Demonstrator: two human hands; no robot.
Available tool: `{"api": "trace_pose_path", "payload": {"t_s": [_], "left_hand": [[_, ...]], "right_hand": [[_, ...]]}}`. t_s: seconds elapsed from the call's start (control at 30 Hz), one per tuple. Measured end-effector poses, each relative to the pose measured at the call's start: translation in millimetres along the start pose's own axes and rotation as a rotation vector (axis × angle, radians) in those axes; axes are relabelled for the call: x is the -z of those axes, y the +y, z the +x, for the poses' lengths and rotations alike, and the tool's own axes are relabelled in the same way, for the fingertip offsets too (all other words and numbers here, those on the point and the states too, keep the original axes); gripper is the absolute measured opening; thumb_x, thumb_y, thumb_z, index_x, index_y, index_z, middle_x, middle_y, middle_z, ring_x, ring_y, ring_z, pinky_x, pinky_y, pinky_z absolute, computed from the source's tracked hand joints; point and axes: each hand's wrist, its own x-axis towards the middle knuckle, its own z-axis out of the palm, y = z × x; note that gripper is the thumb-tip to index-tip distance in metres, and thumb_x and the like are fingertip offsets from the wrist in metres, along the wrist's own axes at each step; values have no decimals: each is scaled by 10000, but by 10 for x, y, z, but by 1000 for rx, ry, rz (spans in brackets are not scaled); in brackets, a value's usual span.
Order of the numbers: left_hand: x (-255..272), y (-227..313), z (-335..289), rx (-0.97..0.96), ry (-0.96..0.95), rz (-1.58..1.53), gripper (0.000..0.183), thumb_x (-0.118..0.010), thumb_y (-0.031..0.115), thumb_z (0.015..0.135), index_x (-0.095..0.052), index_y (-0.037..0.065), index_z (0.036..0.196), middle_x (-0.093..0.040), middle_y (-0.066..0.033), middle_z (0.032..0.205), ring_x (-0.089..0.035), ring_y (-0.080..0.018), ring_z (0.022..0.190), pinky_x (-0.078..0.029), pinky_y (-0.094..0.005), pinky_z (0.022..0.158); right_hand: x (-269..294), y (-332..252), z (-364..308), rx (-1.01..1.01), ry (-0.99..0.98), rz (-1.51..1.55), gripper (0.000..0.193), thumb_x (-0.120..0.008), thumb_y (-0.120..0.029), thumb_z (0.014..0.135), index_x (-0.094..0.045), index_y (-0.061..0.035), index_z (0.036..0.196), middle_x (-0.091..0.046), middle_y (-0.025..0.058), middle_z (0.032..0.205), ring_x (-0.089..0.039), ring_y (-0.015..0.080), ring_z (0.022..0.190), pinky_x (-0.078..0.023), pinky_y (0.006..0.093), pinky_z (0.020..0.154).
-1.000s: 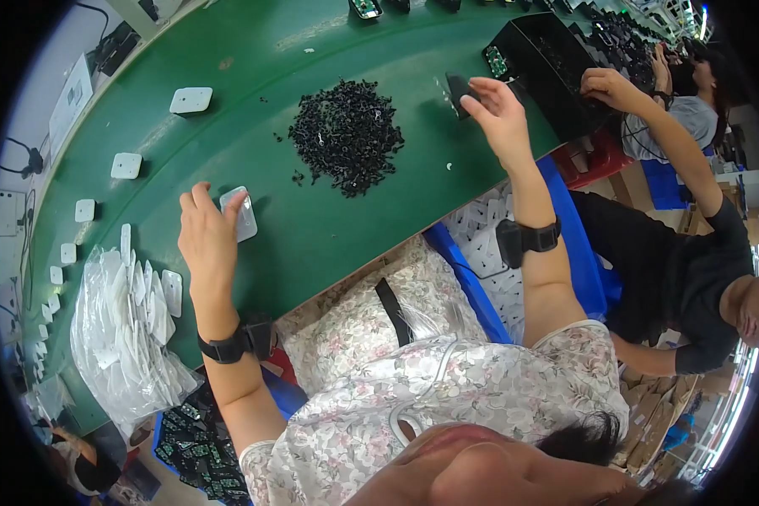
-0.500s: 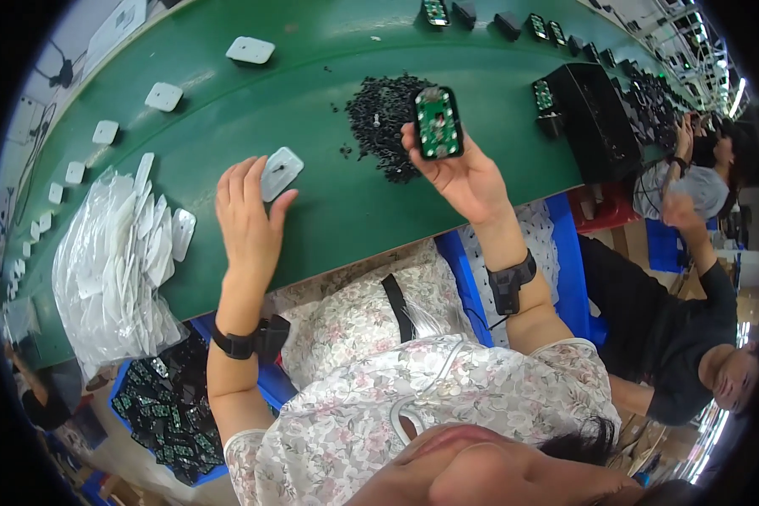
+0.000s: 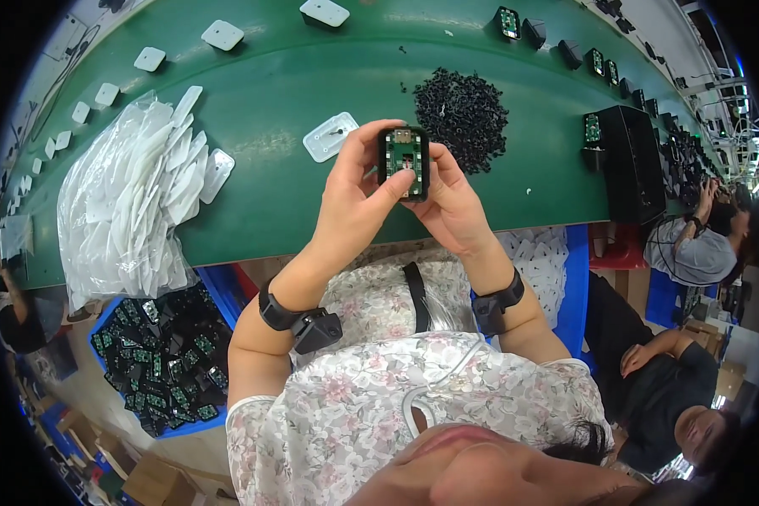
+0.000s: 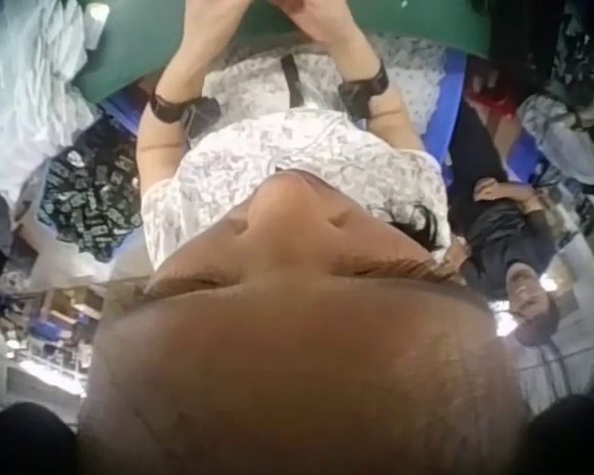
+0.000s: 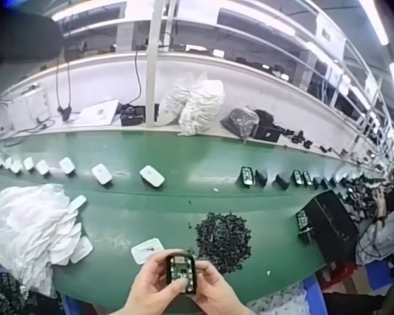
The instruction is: Assembling electronic circuit boards into plastic housings on a production line.
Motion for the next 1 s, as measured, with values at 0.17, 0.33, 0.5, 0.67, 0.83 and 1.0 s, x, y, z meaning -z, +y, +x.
{"api": "trace_pose_path", "payload": {"t_s": [0.17, 0.33, 0.5, 0.67, 0.83, 1.0], "left_hand": [[35, -79, -33, 48, 53, -19, 404, -666, 31, 828, -476, 54, 1184, -596, -92, 1139, -584, -166, 1035, -492, -311, 881], [74, -96, -82, 127, 71, -82, 351, -669, 32, 831, -482, 57, 1128, -616, -125, 1161, -599, -175, 1021, -503, -309, 876], [74, 44, -148, 120, -70, -148, 371, -605, 58, 884, -450, 28, 1221, -589, -78, 1218, -592, -106, 946, -511, -231, 740], [96, 108, -188, 136, -97, -61, 315, -540, 100, 932, -476, 26, 1231, -583, -67, 1241, -579, -73, 920, -502, -205, 682], [99, 39, -234, 94, -94, -43, 275, -493, 61, 950, -487, -23, 1212, -566, -167, 1257, -566, -186, 1100, -465, -330, 944], [61, -6, -252, 65, -16, -27, 241, -528, 71, 928, -545, 18, 1163, -627, -77, 1164, -595, -71, 848, -509, -198, 662]], "right_hand": [[-128, -5, -82, 15, 106, -181, 417, -581, -277, 931, -452, -73, 1271, -564, 75, 1197, -565, 166, 1091, -484, 327, 901], [-243, -12, -93, 52, 130, -545, 418, -559, -119, 929, -411, 5, 1299, -559, 94, 1176, -548, 123, 1038, -460, 278, 893], [-203, -24, -118, 135, 22, -559, 405, -563, -101, 925, -426, 19, 1287, -562, 106, 1171, -549, 134, 1042, -456, 282, 897], [-264, -43, -158, 152, -40, -610, 375, -542, -79, 931, -436, 36, 1272, -564, 126, 1163, -553, 156, 1040, -467, 296, 889], [-266, -24, -196, 131, -18, -617, 383, -550, -77, 924, -435, 36, 1271, -560, 130, 1171, -551, 157, 1038, -472, 296, 882], [-235, 5, -213, 183, -24, -648, 400, -561, -152, 939, -438, 36, 1269, -562, 131, 1170, -556, 169, 1050, -475, 306, 900]]}}
